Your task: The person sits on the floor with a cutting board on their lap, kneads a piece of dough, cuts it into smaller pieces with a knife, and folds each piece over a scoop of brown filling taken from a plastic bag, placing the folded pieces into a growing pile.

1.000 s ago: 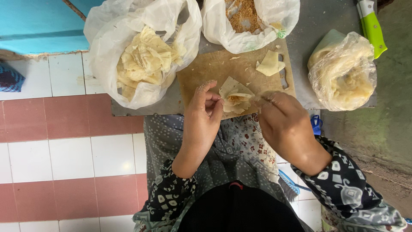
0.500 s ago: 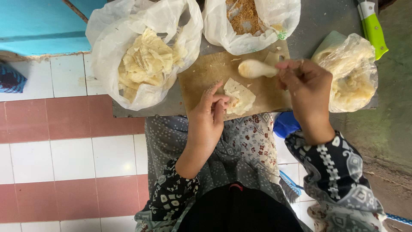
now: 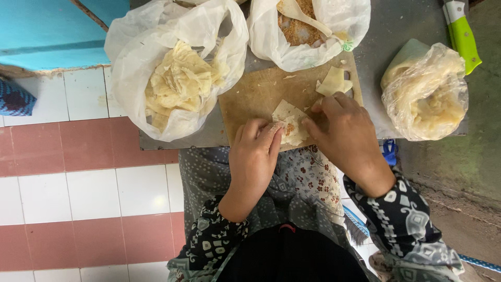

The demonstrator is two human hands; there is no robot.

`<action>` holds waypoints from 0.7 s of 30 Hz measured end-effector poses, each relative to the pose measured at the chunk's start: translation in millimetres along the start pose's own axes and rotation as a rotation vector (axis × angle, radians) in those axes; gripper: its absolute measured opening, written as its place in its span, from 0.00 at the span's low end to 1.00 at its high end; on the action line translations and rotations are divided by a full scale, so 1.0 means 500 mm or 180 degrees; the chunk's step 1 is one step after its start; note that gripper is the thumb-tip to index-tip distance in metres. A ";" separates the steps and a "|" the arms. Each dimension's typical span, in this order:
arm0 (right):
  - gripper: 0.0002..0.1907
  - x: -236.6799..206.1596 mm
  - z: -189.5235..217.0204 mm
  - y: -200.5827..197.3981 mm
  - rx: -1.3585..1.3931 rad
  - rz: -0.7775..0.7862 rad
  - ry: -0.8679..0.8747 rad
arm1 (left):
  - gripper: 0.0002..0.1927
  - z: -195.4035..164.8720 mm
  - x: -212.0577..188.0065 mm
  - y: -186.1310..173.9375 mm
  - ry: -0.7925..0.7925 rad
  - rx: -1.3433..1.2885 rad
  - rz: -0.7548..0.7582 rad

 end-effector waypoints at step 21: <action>0.08 0.004 -0.013 0.063 0.1022 0.0137 0.0292 | 0.14 0.009 0.003 0.013 0.0114 -0.0068 0.0146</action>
Point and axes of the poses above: each hand's wrist, its own x-axis towards the middle knuckle, its own y-axis out of the palm, z = x × y, the point moved 8 cm from there along x, towards the middle knuckle, and after that the axes turned 8 degrees about x, right-handed, at the moved point
